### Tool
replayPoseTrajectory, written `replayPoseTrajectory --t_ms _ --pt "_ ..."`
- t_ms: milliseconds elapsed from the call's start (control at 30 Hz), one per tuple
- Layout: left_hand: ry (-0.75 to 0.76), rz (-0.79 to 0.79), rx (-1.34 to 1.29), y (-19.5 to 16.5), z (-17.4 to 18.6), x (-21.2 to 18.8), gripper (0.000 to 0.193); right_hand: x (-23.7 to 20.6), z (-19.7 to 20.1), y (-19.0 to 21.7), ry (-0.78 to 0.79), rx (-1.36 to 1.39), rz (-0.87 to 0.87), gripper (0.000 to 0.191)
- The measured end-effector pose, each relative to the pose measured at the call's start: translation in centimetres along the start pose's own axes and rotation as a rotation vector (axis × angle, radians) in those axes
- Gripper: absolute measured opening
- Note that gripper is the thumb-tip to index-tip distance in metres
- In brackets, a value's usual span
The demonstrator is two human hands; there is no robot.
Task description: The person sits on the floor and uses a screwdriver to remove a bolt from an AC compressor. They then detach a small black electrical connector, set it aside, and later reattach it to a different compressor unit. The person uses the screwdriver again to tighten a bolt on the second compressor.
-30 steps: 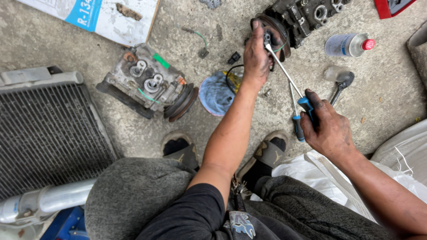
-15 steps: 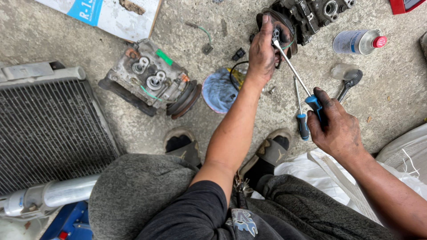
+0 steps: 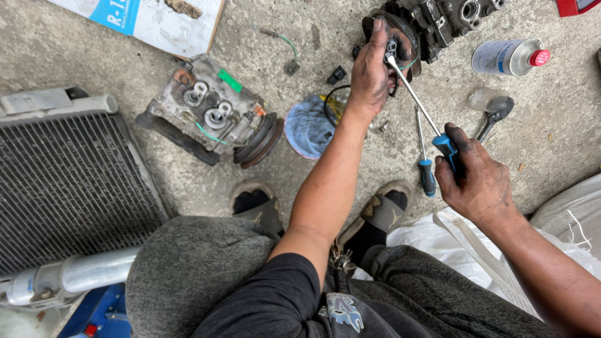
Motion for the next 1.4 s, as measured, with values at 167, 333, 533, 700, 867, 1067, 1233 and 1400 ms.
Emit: replayPoseTrajectory --t_ms 167,333,533,700,867,1067,1233,1400 --pt "-0.005 0.017 0.027 0.3 0.3 0.0 0.065 0.2 -0.3 -0.2 -0.01 -0.009 0.011 0.059" --pt "-0.031 0.009 -0.016 0.2 0.5 0.0 0.061 0.4 -0.9 -0.8 0.046 -0.045 -0.032 0.061" --pt "0.01 -0.024 -0.076 0.1 0.1 0.0 0.059 0.5 -0.8 -0.8 0.018 -0.036 -0.006 0.059" --pt "-0.053 0.015 -0.051 0.6 0.4 0.0 0.053 0.6 -0.5 -1.1 0.022 -0.018 -0.032 0.059" --pt "-0.103 0.045 -0.046 1.3 0.7 0.1 0.049 0.8 -0.2 -1.2 0.024 -0.021 -0.05 0.059" --pt "-0.037 -0.016 -0.048 1.1 0.1 0.8 0.052 1.1 0.3 -0.5 0.071 0.116 -0.071 0.058" --pt "-0.136 -0.076 0.076 0.5 0.3 0.9 0.055 1.5 0.0 -0.8 0.178 0.205 -0.19 0.062" --pt "-0.28 -0.178 0.054 0.0 0.1 1.4 0.053 2.3 -0.6 0.4 0.125 0.239 -0.14 0.059"
Point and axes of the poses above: each hand's wrist, its own x-axis towards the middle knuckle, its own z-axis out of the back of the hand, y = z × x, the point moved 9 cm from there along x, towards the middle knuckle, and after that the axes turned 12 degrees about -z, right-handed, at the moved point
